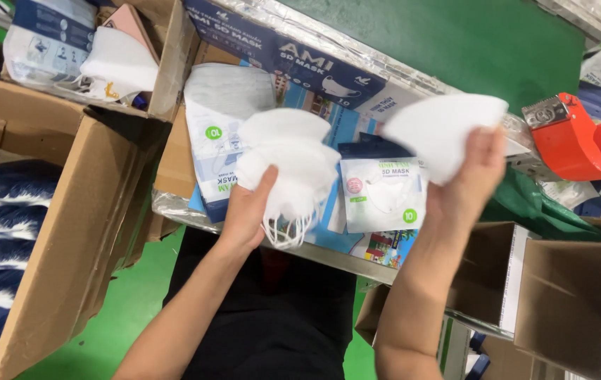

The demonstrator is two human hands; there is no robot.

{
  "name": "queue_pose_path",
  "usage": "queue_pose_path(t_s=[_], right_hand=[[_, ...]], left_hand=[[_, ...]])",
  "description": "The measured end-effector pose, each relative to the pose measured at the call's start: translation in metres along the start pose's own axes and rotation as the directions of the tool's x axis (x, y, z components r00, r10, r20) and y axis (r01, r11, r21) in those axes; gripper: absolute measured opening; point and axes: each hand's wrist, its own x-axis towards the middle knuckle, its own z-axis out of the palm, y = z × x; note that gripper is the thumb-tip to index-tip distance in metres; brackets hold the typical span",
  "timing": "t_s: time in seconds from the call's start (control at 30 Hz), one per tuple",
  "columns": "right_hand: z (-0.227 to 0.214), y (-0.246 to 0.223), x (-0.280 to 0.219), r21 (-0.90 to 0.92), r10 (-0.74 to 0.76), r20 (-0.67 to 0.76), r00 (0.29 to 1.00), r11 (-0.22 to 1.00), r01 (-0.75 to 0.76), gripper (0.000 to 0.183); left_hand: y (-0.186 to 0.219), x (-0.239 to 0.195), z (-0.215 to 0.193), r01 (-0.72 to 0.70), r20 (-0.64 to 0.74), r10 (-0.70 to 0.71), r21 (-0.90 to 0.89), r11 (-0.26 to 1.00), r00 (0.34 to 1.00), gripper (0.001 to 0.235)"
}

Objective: The person is putting masks in small bags and then putting the bags into a paper box.

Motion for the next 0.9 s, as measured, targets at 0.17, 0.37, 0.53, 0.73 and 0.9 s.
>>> queue_pose_path(t_s=[0.17, 0.37, 0.53, 0.73, 0.9], right_hand=[[-0.031, 0.088, -0.063, -0.322, 0.093, 0.073, 0.993, 0.944, -0.065, 0.013], [-0.030, 0.117, -0.099, -0.614, 0.168, 0.041, 0.985, 0.782, -0.108, 0.019], [-0.036, 0.076, -0.091, -0.771, -0.188, 0.370, 0.910, 0.484, 0.414, 0.075], [-0.048, 0.100, -0.102, -0.709, 0.221, 0.647, 0.730, 0.527, 0.469, 0.118], [-0.057, 0.110, -0.109, -0.658, 0.236, 0.619, 0.750, 0.677, 0.330, 0.102]], left_hand=[[-0.006, 0.006, 0.011, 0.066, 0.010, -0.066, -0.199, 0.978, 0.998, 0.048], [-0.008, -0.014, 0.024, -0.287, 0.209, 0.219, 0.400, 0.870, 0.953, 0.044], [0.004, -0.012, 0.016, -0.656, 0.574, 0.456, 0.754, 0.030, 0.680, 0.056], [-0.004, -0.001, 0.024, -0.684, 0.687, 0.334, 0.714, -0.149, 0.645, 0.100], [-0.010, -0.007, 0.029, -0.690, 0.731, 0.208, 0.682, -0.244, 0.650, 0.118]])
